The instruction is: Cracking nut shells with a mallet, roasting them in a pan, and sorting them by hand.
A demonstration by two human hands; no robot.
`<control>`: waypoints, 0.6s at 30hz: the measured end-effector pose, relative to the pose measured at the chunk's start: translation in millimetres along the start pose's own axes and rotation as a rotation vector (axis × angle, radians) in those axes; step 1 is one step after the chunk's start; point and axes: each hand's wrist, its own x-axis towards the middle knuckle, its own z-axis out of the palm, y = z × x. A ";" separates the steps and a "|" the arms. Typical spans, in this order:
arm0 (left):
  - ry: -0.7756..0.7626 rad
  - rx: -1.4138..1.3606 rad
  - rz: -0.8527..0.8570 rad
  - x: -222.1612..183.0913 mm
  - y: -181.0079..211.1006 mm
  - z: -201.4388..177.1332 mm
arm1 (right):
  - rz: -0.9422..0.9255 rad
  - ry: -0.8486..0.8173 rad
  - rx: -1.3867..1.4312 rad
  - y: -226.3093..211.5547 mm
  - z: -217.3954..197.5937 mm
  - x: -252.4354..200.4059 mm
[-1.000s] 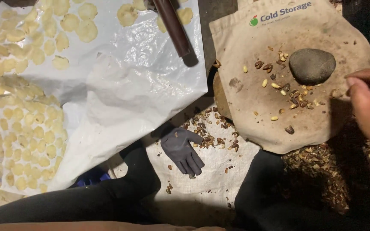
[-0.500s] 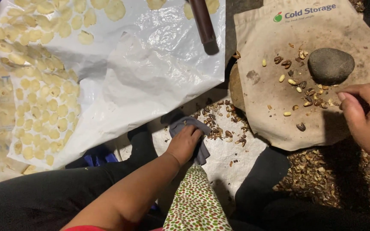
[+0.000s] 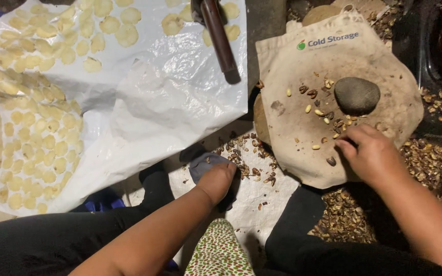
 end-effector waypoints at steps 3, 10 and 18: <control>-0.040 0.078 0.119 1.8 18.7 -25.0 | -0.129 0.054 0.022 -14.1 14.6 1.9; 0.199 -0.292 0.130 49.4 70.5 -87.9 | -0.334 0.068 -0.027 7.4 44.2 36.3; 0.291 -0.436 0.046 126.8 109.1 -103.9 | -0.208 0.123 -0.225 8.2 50.5 66.0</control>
